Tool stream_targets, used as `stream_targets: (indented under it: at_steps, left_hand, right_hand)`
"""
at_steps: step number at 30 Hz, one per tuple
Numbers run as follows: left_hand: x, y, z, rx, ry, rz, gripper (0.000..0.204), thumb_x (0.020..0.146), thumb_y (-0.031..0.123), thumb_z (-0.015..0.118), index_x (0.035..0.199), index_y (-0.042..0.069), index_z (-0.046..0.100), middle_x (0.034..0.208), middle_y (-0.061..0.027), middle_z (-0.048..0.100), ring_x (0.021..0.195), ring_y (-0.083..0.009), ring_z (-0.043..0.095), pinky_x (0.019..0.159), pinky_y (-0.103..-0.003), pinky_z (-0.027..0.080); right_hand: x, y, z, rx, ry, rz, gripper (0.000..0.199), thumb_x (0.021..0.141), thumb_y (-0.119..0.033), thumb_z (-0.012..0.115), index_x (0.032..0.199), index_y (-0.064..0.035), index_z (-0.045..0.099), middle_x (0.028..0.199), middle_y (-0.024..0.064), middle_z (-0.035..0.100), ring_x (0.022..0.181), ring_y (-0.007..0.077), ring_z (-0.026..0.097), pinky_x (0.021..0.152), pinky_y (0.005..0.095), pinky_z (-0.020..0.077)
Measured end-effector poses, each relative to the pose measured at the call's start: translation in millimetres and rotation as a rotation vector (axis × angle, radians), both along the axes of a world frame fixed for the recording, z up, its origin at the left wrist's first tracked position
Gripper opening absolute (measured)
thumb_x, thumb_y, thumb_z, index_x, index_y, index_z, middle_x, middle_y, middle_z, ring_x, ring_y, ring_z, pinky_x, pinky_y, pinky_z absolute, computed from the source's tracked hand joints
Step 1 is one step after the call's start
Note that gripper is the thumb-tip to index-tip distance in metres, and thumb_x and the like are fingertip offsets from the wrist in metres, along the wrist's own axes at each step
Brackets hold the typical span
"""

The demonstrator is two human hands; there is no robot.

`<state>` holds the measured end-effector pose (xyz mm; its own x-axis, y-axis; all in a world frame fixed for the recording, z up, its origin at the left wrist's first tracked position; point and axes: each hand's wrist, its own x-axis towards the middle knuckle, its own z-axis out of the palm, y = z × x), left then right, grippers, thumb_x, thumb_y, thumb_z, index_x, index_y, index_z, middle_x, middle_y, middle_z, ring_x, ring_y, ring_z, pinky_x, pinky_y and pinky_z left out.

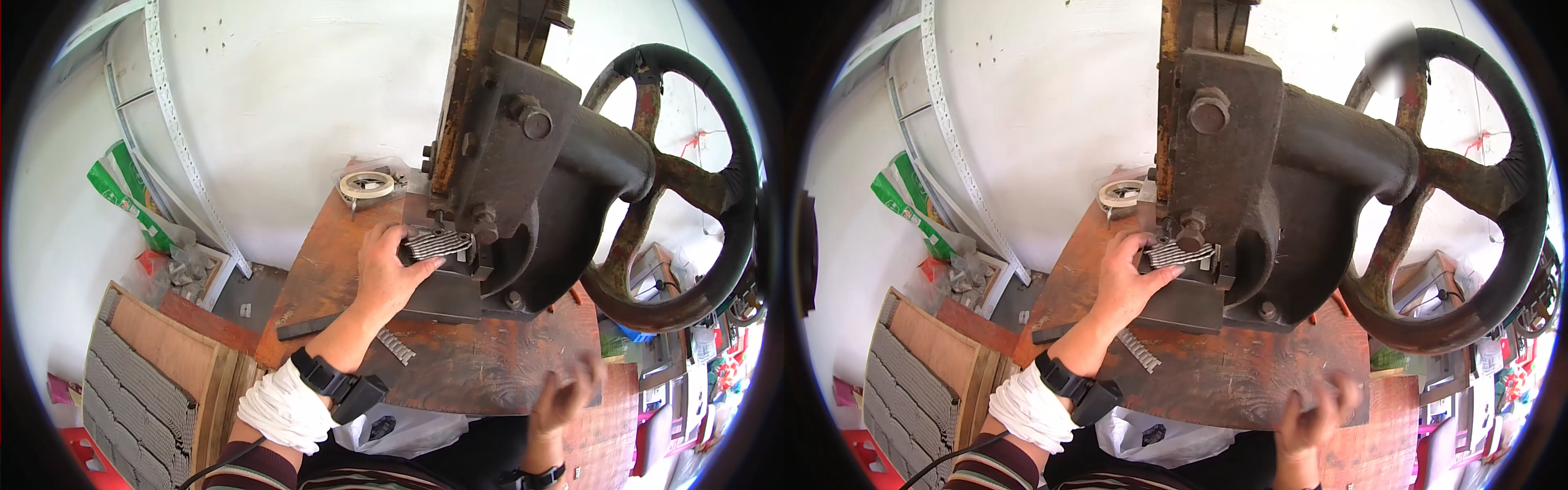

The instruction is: Using a manual punch press to process metal parts.

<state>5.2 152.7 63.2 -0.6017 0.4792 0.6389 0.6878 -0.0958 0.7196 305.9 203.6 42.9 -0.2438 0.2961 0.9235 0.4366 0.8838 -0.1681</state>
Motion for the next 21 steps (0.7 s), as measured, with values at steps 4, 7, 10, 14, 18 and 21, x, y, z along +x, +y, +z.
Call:
stream_targets:
  at_steps: [4,7,10,14,18,21]
  left_hand:
    - [-9.6,-3.6,2.3,-0.116,0.305,0.127,0.034,0.065,0.023,0.08,0.088,0.003,0.066,0.09,-0.0092,0.059,0.091,-0.0258,0.054,0.079,-0.037,0.044]
    - [-2.4,-32.3,11.6,-0.172,-0.49,-0.083,0.025,0.075,0.024,0.075,0.084,0.002,0.066,0.089,-0.0063,0.061,0.08,-0.0193,0.056,0.069,-0.032,0.045]
    - [0.2,-69.8,1.6,0.112,-1.12,-0.468,0.019,0.083,0.02,0.068,0.088,0.001,0.065,0.092,-0.0057,0.061,0.072,-0.0153,0.054,0.062,-0.03,0.043]
    - [19.0,-128.5,-1.9,0.214,-1.505,-0.483,0.019,0.088,0.016,0.062,0.097,-0.001,0.061,0.091,-0.0054,0.06,0.071,-0.0162,0.052,0.061,-0.029,0.041]
    - [44.7,-162.6,-16.8,0.198,-1.716,-0.737,0.025,0.091,0.018,0.055,0.107,-0.002,0.056,0.088,-0.0084,0.058,0.074,-0.0181,0.05,0.065,-0.03,0.041]
    - [60.6,-171.4,-32.6,0.171,-1.812,-0.858,0.026,0.092,0.019,0.053,0.107,-0.002,0.055,0.086,-0.009,0.057,0.076,-0.0192,0.049,0.067,-0.031,0.04]
  right_hand:
    - [2.6,39.7,103.0,0.265,0.294,-0.212,0.066,0.084,-0.028,0.068,0.137,-0.0032,0.036,0.131,0.0194,0.047,0.123,0.0307,0.045,0.106,0.0479,0.0321]
    - [-4.3,67.8,130.2,0.026,0.442,-0.205,0.063,0.086,-0.012,0.065,0.14,-0.0024,0.033,0.126,0.0162,0.051,0.105,0.0201,0.056,0.091,0.0335,0.0459]
    - [5.8,66.6,141.9,0.037,0.443,-0.162,0.063,0.085,-0.008,0.065,0.14,-0.0033,0.035,0.117,0.0146,0.056,0.096,0.0176,0.059,0.084,0.0287,0.0483]
    - [19.7,74.3,179.9,-0.181,0.297,-0.225,0.06,0.083,-0.008,0.067,0.137,-0.0038,0.041,0.11,0.012,0.061,0.09,0.0147,0.06,0.081,0.0274,0.0489]
    - [10.0,86.7,275.9,-0.432,0.136,-0.168,0.045,0.081,-0.005,0.067,0.124,0.0006,0.052,0.104,0.0136,0.062,0.08,0.018,0.062,0.069,0.0294,0.0503]
    - [21.0,104.3,334.3,-0.586,-0.04,0.015,0.034,0.079,-0.012,0.07,0.104,0.0098,0.059,0.085,0.016,0.064,0.066,0.023,0.063,0.053,0.033,0.0496]
